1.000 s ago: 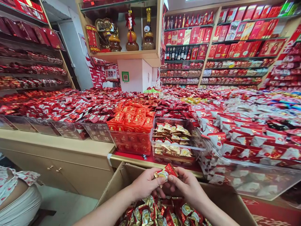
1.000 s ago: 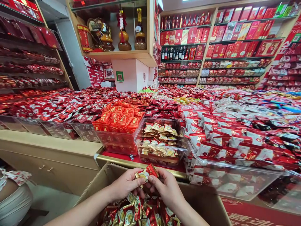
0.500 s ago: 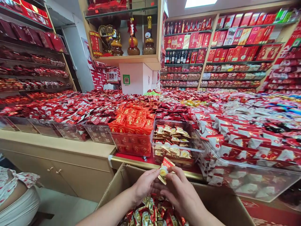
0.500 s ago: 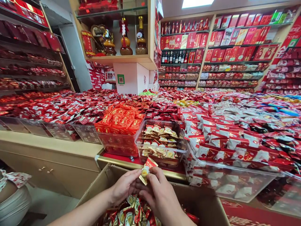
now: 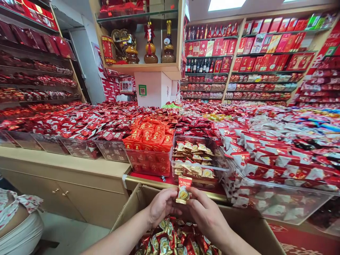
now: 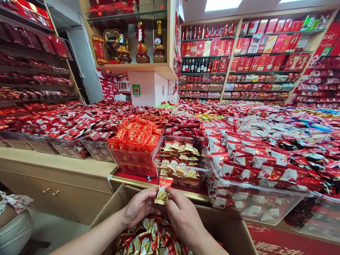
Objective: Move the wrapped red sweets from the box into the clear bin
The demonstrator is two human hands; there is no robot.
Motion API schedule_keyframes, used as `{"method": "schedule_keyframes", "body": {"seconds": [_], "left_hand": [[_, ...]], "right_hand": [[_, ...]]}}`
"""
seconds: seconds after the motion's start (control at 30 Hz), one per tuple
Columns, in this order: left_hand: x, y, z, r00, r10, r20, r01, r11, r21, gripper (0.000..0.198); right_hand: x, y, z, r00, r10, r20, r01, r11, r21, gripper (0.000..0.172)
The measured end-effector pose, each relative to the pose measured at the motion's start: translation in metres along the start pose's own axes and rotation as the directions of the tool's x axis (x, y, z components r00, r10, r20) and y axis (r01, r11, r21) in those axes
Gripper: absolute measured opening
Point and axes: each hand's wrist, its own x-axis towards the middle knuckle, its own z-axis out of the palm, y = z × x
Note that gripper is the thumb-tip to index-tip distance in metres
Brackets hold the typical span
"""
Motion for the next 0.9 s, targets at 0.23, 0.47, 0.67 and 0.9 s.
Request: {"method": "schedule_keyframes", "body": {"seconds": [0.23, 0.47, 0.67, 0.9], "left_hand": [[0.003, 0.0, -0.006, 0.997, -0.051, 0.056, 0.051, 0.999, -0.004, 0.04], [0.001, -0.003, -0.009, 0.991, -0.11, 0.069, 0.106, 0.992, 0.064, 0.057], [0.003, -0.011, -0.012, 0.978, -0.199, 0.053, 0.189, 0.97, 0.153, 0.068], [0.003, -0.019, -0.014, 0.965, -0.259, 0.037, 0.242, 0.937, 0.252, 0.069]], "right_hand": [[-0.001, 0.001, -0.002, 0.999, -0.013, -0.044, 0.018, 0.992, 0.122, 0.013], [0.005, 0.003, -0.019, 0.965, -0.063, -0.256, 0.08, 0.995, 0.054, 0.018], [0.077, 0.019, -0.046, 0.938, -0.064, -0.342, 0.01, 0.987, -0.158, 0.008], [0.151, 0.07, -0.032, 0.939, 0.334, -0.087, -0.338, 0.843, -0.418, 0.014]]}}
